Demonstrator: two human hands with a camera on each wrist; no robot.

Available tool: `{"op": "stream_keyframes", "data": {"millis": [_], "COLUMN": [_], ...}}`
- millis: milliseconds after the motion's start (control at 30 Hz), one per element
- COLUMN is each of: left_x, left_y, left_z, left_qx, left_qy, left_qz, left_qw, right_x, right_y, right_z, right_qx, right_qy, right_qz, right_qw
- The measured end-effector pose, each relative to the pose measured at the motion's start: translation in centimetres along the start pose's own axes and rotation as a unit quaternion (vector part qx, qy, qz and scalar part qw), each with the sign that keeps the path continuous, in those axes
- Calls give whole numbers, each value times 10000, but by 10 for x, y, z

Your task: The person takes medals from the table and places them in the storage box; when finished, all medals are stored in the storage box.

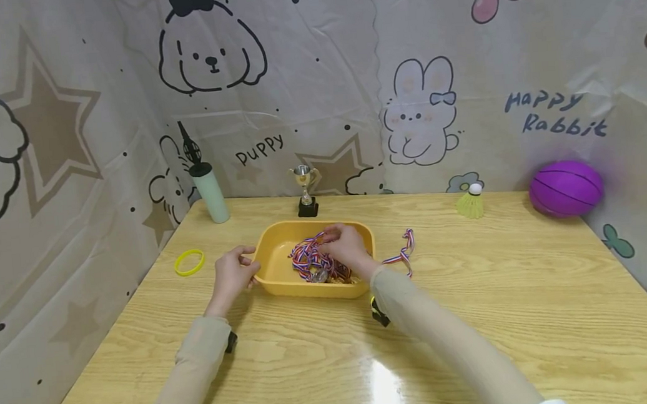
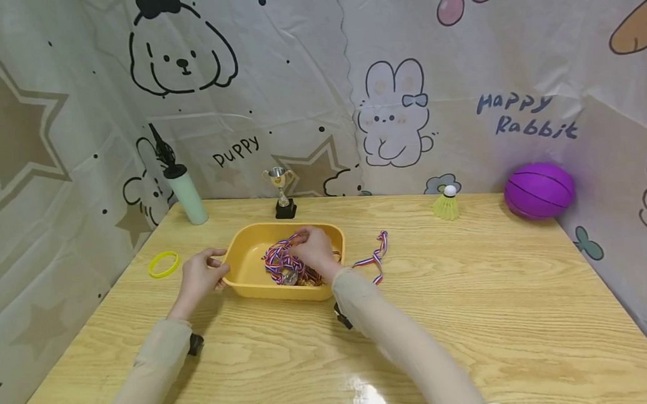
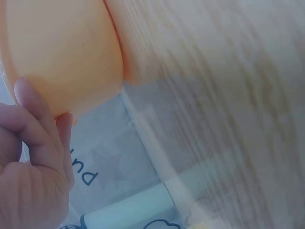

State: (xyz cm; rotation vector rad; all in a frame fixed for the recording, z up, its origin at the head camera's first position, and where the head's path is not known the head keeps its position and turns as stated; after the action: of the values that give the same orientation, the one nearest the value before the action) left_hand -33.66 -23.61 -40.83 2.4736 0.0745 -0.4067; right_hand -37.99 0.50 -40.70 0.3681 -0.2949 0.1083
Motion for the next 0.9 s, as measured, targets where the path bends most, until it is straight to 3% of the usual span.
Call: {"op": "stream_keyframes", "data": {"millis": [300, 567, 733, 900], "left_x": [-1, 0, 1, 1], "left_y": [0, 0, -1, 0], "left_z": [-1, -1, 0, -1], "left_qx": [-27, -21, -19, -56], "left_qy": [-28, 35, 67, 10], "left_qz": [-7, -11, -21, -38], "left_qw": [10000, 10000, 10000, 10000], "right_x": [12, 14, 16, 17], "right_y": [27, 72, 100, 115], "right_z": [11, 6, -9, -34], "right_qx": [-667, -1181, -1034, -814], "right_qy": [167, 34, -29, -381], "right_qz": [319, 290, 194, 109], "right_qw": [9971, 9926, 9944, 9959]}}
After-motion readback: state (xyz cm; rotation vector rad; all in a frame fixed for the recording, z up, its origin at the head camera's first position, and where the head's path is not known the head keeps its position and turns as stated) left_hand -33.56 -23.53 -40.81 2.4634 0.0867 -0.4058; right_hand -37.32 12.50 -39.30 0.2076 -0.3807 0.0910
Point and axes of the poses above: each hand's wrist, its own x-axis away from the middle knuckle, its own y-axis out of the back of the hand, z = x × y, the point moved 10 cm from there along -x, towards the middle knuckle, and after that the axes turned 15 degrees about -y, right-handed, at the moved point
